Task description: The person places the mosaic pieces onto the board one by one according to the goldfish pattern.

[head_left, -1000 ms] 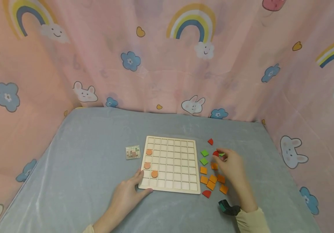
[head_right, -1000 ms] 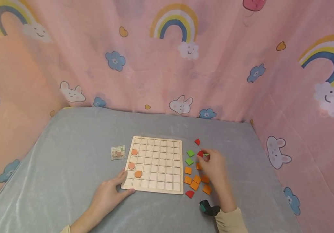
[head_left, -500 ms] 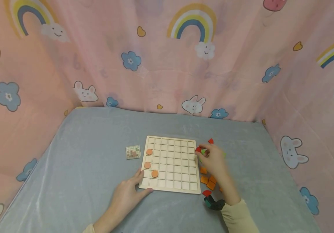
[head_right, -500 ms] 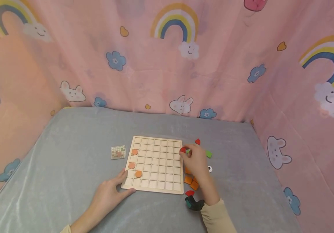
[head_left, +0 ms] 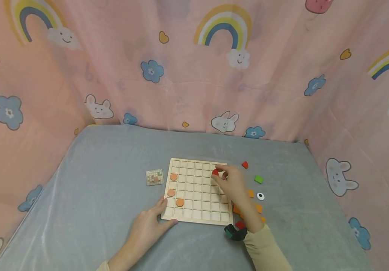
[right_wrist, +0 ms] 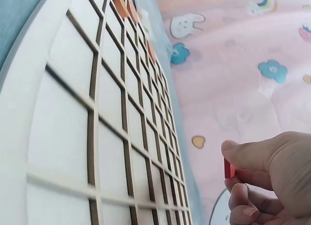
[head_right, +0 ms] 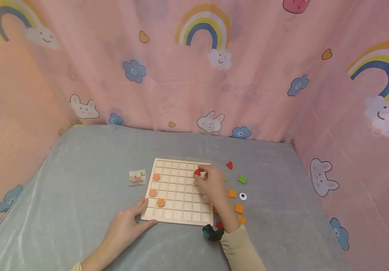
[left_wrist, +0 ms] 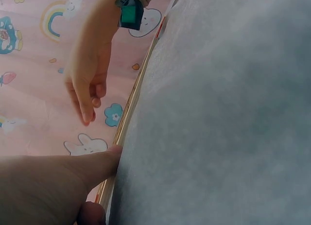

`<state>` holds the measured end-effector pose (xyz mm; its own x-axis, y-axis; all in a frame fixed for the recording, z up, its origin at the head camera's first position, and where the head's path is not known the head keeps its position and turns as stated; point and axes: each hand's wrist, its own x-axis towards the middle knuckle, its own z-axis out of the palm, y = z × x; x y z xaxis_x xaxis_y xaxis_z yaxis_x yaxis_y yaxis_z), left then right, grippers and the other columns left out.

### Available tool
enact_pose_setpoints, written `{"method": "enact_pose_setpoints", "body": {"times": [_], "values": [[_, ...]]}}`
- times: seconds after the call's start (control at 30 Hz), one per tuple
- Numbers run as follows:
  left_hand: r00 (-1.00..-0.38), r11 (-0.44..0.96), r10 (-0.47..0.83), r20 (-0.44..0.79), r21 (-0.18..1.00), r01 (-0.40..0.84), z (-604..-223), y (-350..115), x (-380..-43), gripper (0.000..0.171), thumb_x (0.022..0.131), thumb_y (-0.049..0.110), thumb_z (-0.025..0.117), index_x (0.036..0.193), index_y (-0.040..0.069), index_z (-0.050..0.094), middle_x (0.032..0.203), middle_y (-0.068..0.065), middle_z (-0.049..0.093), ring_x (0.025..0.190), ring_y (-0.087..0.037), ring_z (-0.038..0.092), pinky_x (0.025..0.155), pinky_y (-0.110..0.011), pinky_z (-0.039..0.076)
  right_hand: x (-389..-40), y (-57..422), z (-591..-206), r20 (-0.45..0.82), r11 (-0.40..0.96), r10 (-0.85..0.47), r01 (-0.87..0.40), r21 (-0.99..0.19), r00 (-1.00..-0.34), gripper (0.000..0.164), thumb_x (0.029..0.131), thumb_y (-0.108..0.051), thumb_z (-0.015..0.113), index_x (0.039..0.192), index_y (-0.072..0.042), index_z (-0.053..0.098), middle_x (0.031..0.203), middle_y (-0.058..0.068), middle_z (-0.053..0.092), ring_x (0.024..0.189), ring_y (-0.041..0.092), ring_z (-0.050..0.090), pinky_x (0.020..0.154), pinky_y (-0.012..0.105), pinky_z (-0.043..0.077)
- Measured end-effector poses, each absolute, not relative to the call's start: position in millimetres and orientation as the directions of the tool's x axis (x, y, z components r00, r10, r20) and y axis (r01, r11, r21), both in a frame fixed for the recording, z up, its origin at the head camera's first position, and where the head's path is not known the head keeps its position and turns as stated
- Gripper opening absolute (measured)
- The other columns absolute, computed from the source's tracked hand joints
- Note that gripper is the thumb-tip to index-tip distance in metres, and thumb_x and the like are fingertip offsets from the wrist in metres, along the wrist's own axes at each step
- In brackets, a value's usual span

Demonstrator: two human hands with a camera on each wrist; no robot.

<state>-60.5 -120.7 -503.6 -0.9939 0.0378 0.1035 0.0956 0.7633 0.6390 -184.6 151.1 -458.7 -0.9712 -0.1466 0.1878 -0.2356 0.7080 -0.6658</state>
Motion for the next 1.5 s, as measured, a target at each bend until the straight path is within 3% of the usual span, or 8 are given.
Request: {"method": "enact_pose_setpoints", "body": {"times": [0.2,0.37,0.57,0.8,1.17,1.5], "values": [[-0.994,0.766,0.036,0.101,0.637,0.093,-503.1,-121.0,-60.3,0.078,0.080,0.043,0.093,0.141,0.003,0.067,0.148,-0.013,0.063,0.121,-0.043,0.068,0.088,-0.052,0.061,-184.4,123.7,-459.9,0.214,0.674,-0.211,-0.300,-0.675,-0.954,0.036,0.092,-0.009,0.083,0.124,0.005,0.075,0.113,0.018,0.076,0.068,0.013,0.054,0.056,0.023,0.041],[-0.994,0.770,0.038,0.101,0.631,0.094,-503.2,-121.0,-60.5,0.077,0.080,0.043,0.093,0.141,0.003,0.068,0.147,-0.013,0.063,0.122,-0.043,0.068,0.090,-0.052,0.061,-182.7,102.0,-462.0,0.158,0.655,-0.229,-0.272,-0.705,-0.961,0.035,0.092,-0.009,0.083,0.124,0.004,0.075,0.114,0.016,0.074,0.067,0.012,0.051,0.057,0.023,0.041],[-0.994,0.773,0.041,0.103,0.627,0.097,-502.9,-120.7,-61.3,0.077,0.080,0.043,0.093,0.141,0.003,0.068,0.147,-0.015,0.063,0.121,-0.042,0.069,0.091,-0.052,0.061,-182.3,86.5,-469.4,0.130,0.663,-0.238,-0.259,-0.703,-0.963,0.035,0.093,-0.009,0.082,0.125,0.004,0.075,0.114,0.018,0.074,0.077,0.017,0.057,0.065,0.027,0.046],[-0.994,0.775,0.043,0.101,0.625,0.097,-501.7,-120.4,-61.1,0.078,0.080,0.043,0.093,0.141,0.003,0.068,0.146,-0.015,0.064,0.121,-0.042,0.069,0.090,-0.052,0.061,-182.8,79.9,-482.2,0.118,0.711,-0.239,-0.256,-0.655,-0.964,0.033,0.093,-0.012,0.082,0.123,0.002,0.076,0.115,0.018,0.073,0.099,0.030,0.068,0.079,0.040,0.056],[-0.994,0.768,0.038,0.099,0.633,0.093,-500.8,-120.1,-60.7,0.077,0.079,0.041,0.093,0.141,0.003,0.068,0.147,-0.014,0.063,0.122,-0.042,0.069,0.091,-0.052,0.060,-188.1,80.8,-483.3,0.120,0.711,-0.265,-0.278,-0.645,-0.957,0.034,0.092,-0.010,0.083,0.124,0.001,0.076,0.112,0.016,0.072,0.095,0.027,0.067,0.077,0.038,0.054],[-0.994,0.770,0.035,0.101,0.631,0.092,-502.0,-119.8,-61.1,0.077,0.079,0.042,0.093,0.141,0.004,0.068,0.147,-0.012,0.063,0.120,-0.042,0.069,0.089,-0.052,0.061,-193.9,80.2,-479.2,0.069,0.694,-0.270,-0.244,-0.677,-0.961,0.031,0.091,-0.013,0.085,0.119,0.000,0.079,0.115,0.016,0.075,0.104,0.029,0.069,0.086,0.041,0.058]]}}
